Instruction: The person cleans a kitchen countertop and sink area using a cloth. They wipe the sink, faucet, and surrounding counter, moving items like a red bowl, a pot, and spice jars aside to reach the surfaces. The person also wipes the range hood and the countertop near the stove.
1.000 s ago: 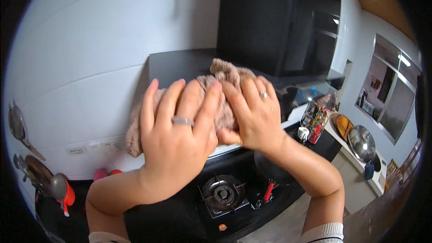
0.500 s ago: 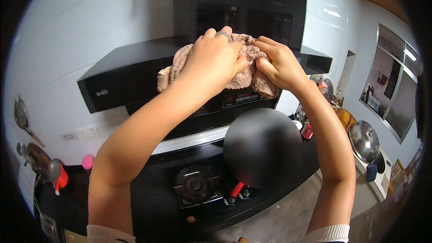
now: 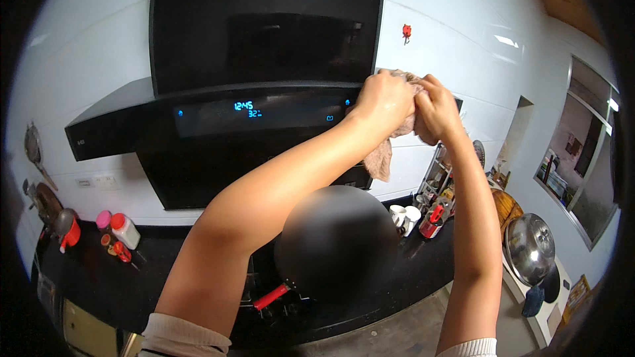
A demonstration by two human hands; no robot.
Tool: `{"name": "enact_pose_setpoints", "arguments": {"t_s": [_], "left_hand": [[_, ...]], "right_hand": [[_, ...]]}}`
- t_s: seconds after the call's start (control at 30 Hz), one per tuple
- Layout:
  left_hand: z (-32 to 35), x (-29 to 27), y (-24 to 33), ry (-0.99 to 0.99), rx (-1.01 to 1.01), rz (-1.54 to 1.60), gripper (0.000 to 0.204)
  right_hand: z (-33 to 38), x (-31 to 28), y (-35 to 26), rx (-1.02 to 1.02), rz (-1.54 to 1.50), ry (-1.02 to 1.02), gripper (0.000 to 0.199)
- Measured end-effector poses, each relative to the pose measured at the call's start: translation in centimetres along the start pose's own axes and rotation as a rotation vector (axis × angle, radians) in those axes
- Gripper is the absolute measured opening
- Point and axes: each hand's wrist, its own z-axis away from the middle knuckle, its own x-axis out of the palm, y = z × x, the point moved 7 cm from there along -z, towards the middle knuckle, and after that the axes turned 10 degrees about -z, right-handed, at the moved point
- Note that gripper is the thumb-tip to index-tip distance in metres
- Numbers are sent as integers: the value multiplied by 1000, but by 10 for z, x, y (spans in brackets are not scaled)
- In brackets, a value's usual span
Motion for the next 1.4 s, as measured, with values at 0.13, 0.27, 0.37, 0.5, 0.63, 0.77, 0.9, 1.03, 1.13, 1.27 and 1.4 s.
{"name": "enact_pose_setpoints", "arguments": {"t_s": [0.13, 0.27, 0.37, 0.5, 0.63, 0.77, 0.9, 1.03, 1.13, 1.27, 1.4], "left_hand": [[-8, 4, 0, -120, 126, 11, 39], [-17, -7, -2, -244, 210, -65, 46], [-23, 3, 11, -422, 176, -88, 29], [-38, 2, 11, -517, 111, 11, 45], [-30, 4, 49, -387, 90, 31, 54], [-47, 15, 56, -537, -111, 236, 56], [-56, 45, 42, -732, -228, 177, 50], [-77, 118, 9, -1090, -308, 93, 44], [-79, 189, -33, -1400, -348, -3, 47], [-71, 238, -65, -1587, -424, -180, 55], [-68, 250, -82, -1525, -566, -204, 61]], "right_hand": [[-9, -8, 14, -36, 10, -30, 33], [-32, -14, 18, -40, -54, -198, 35], [-42, -18, 43, 6, -87, -387, 38], [-59, -11, 78, 87, -134, -594, 27], [-71, -16, 121, 19, -310, -853, 40], [-51, -19, 114, -279, -515, -1070, 62], [-70, 16, 135, -354, -410, -1200, 74], [-107, 73, 189, -183, -522, -1242, 59], [-141, 120, 217, -63, -518, -1202, 47], [-170, 186, 222, -125, -471, -1103, 42], [-189, 200, 217, -189, -351, -1114, 56]]}}
